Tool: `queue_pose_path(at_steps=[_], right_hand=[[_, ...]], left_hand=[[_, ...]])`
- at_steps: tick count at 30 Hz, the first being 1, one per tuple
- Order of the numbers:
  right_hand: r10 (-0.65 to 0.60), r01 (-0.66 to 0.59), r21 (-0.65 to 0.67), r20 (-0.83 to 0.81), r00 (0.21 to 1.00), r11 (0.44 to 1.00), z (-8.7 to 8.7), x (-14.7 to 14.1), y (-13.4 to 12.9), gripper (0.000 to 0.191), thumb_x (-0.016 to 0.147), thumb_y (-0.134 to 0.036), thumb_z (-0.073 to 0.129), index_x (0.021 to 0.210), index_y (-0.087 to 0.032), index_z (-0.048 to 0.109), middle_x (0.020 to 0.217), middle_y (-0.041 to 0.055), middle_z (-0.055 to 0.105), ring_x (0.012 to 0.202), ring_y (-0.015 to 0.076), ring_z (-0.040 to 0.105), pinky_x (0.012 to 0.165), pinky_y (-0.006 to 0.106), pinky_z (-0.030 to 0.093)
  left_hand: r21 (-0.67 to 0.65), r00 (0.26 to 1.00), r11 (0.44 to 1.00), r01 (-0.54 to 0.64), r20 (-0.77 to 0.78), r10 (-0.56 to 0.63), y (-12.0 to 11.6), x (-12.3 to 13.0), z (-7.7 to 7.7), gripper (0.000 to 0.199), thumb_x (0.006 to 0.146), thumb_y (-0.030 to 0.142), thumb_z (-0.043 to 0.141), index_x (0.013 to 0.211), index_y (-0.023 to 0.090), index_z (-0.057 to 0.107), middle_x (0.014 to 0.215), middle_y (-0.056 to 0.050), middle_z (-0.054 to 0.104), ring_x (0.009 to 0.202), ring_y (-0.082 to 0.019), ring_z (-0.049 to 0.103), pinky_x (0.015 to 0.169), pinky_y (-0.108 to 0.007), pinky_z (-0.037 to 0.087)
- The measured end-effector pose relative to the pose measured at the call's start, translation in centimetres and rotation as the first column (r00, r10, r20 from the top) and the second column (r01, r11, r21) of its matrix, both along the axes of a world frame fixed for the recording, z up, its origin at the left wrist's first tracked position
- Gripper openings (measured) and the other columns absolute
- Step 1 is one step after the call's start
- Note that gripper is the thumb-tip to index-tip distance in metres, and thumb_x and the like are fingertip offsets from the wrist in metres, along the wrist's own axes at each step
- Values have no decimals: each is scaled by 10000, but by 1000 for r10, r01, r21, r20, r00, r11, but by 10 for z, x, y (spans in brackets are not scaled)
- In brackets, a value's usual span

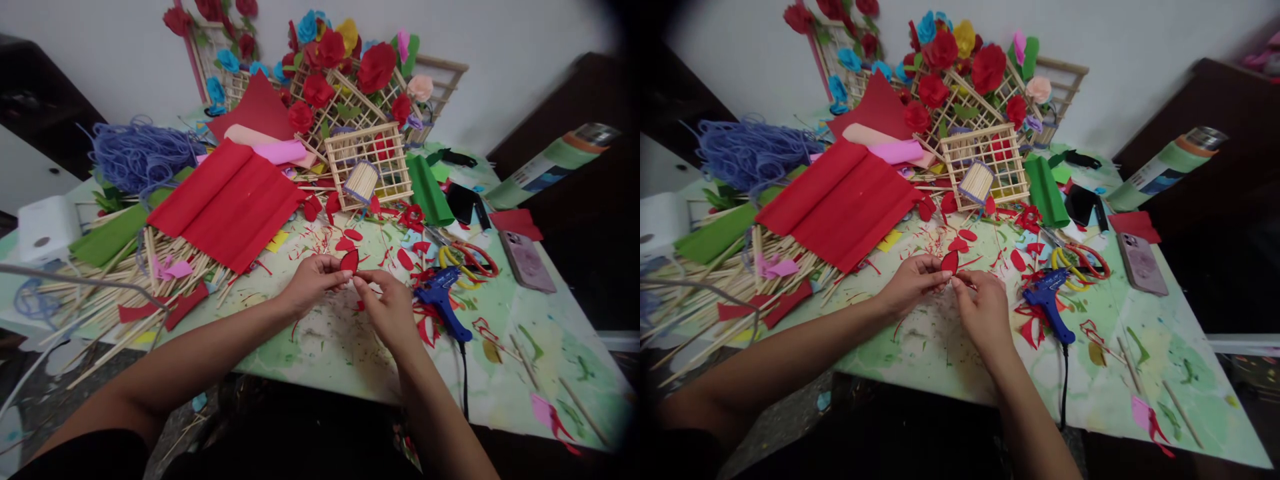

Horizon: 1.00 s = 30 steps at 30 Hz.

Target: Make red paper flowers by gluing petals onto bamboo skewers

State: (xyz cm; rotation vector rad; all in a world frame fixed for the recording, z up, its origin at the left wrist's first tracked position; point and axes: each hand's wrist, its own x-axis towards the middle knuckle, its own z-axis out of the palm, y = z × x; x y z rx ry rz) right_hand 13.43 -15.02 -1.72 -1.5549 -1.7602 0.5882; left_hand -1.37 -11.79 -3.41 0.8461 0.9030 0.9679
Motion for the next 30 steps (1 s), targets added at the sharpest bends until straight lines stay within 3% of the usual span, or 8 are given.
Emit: queue_pose_path(at_steps=[3,11,16,22,30], right_hand=[[-14,5,-70,-120,993,998,-1,-4,4,185,789,-312,575,740,-178,692,737,50,711,699,189,636,674,310,471],[-60,53,-41,-218,974,998,1,-5,2,138,743,-263,601,722,-178,707,708,42,707,666,174,625,661,304,482],[-28,27,-5,-118,993,1000,2,-4,0,129,751,-222,596,722,-180,715,676,32,691,635,165,598,641,299,460],[-22,7,130,112,993,991,1,-4,-2,141,765,-223,583,708,-187,707,646,38,665,663,187,572,720,356,435],[-31,18,124,104,994,992,-1,-3,-1,153,764,-221,564,715,-183,704,660,44,669,673,189,589,709,353,445]], left_hand=[[-10,1000,1000,13,12,-13,0,-1,0,254,601,284,775,697,112,614,573,18,582,500,-47,490,521,-183,370],[-63,996,997,54,68,-50,1,-3,-1,222,623,280,750,679,116,612,584,3,587,512,-59,513,532,-192,399],[43,990,998,49,-137,-43,3,-4,0,238,637,321,727,647,131,584,528,25,548,488,-66,493,502,-192,385],[254,920,965,66,-390,40,3,-6,0,239,676,319,679,588,140,548,499,36,503,469,-62,435,453,-187,321],[96,979,995,40,-201,-20,4,-4,1,245,652,337,712,633,138,570,508,33,531,463,-62,472,479,-192,373]])
